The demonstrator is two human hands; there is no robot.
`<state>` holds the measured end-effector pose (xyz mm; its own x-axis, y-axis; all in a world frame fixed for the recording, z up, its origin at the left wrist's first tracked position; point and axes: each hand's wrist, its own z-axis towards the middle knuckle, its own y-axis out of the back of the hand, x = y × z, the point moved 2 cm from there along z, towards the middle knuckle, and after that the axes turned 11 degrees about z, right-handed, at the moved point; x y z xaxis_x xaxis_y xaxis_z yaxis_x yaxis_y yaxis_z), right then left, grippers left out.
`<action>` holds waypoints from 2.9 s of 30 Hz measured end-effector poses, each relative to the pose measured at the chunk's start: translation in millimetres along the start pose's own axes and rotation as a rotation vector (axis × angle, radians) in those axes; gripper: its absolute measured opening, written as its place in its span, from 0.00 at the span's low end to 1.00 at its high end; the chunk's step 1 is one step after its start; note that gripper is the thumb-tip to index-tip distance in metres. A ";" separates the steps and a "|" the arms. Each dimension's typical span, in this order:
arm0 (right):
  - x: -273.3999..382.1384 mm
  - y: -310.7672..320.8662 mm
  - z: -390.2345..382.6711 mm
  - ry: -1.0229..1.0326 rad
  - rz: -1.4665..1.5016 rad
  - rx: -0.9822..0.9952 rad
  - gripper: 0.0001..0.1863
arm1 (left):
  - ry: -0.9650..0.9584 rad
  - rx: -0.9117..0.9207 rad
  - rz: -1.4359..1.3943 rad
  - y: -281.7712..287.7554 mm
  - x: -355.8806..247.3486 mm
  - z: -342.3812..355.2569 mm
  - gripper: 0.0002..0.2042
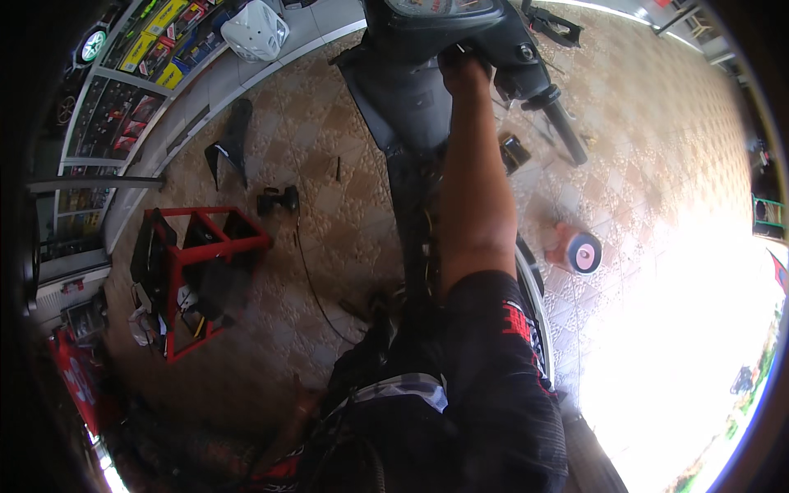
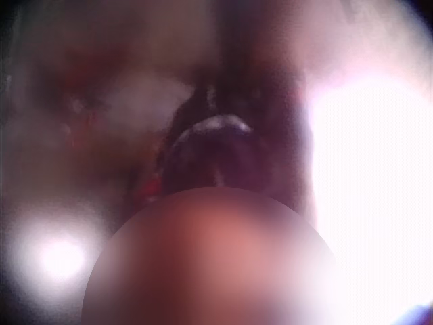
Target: The person removes a scooter body panel and places it on a shelf, then uses a power drill to remove screws from the scooter's front assembly. The person manipulates wires and components inside the exposed front section of the scooter.
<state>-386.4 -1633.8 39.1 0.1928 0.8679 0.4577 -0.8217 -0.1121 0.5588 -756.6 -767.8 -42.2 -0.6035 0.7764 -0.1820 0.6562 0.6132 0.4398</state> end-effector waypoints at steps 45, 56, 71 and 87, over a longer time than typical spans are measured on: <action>24.9 -13.9 11.9 -1.128 1.581 -0.608 0.07 | -0.062 0.026 0.113 19.6 -104.2 -3.2 0.61; 59.8 -3.2 13.3 -0.927 1.690 -0.913 0.14 | -0.036 0.002 0.184 32.4 -116.5 -9.9 0.60; 17.8 2.0 -29.8 -1.079 2.044 -0.562 0.16 | -0.039 0.015 0.123 22.9 -114.1 -9.8 0.60; 67.4 110.0 -67.7 -1.216 1.465 -0.032 0.20 | -0.070 0.015 0.135 23.0 -114.3 -6.8 0.62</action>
<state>-500.1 -1554.9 84.6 -0.3578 -0.6503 0.6701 -0.6717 -0.3193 -0.6685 -675.6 -843.4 -5.4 -0.4768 0.8598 -0.1829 0.7362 0.5043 0.4512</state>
